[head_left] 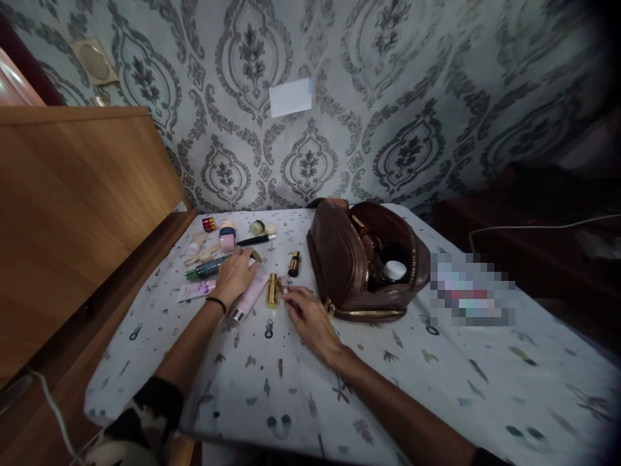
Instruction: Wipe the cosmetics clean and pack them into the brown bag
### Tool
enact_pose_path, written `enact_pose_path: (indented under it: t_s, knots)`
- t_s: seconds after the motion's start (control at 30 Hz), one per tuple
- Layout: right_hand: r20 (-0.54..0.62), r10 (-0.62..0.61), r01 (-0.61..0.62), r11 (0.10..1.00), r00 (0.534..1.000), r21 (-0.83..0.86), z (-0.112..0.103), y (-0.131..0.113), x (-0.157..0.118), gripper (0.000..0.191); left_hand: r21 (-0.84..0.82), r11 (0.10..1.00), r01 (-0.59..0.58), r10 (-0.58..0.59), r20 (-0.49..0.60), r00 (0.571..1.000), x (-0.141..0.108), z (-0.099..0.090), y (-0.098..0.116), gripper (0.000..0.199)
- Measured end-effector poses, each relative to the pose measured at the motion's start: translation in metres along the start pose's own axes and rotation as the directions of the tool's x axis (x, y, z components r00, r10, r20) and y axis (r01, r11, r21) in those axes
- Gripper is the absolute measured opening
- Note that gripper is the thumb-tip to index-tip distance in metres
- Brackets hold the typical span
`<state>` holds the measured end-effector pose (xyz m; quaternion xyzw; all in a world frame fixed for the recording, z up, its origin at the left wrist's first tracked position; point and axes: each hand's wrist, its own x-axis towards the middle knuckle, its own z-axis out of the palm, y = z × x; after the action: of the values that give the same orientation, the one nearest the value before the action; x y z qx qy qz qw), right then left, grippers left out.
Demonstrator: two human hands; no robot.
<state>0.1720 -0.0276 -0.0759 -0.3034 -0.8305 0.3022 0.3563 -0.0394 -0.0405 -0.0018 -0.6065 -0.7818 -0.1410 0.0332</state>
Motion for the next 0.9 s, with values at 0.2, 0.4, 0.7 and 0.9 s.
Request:
enact_pose_path:
  t_s: [0.2, 0.4, 0.7, 0.9]
  knots:
    - [-0.008, 0.026, -0.026, 1.0, 1.0, 0.002, -0.001, -0.001, 0.0, 0.031, -0.149, 0.988, 0.03, -0.035, -0.028, 0.999, 0.022, 0.028, -0.008, 0.026]
    - [-0.102, 0.054, -0.041, 0.991, 0.993, 0.124, -0.006, -0.01, 0.0, 0.027, -0.395, 0.913, -0.103, 0.069, -0.1, 0.993, 0.012, 0.023, -0.018, 0.035]
    - [0.064, 0.27, -0.237, 0.68, 0.961, 0.694, -0.004, -0.017, 0.004, 0.055, -0.483, 0.78, -0.399, 0.399, -0.108, 0.911, -0.042, 0.003, 0.031, 0.028]
    - [0.126, 0.352, -0.291, 0.469, 0.928, 0.834, -0.003, -0.015, 0.004, 0.054, -0.457, 0.767, -0.449, 0.469, -0.078, 0.88, -0.051, 0.009, 0.039, 0.023]
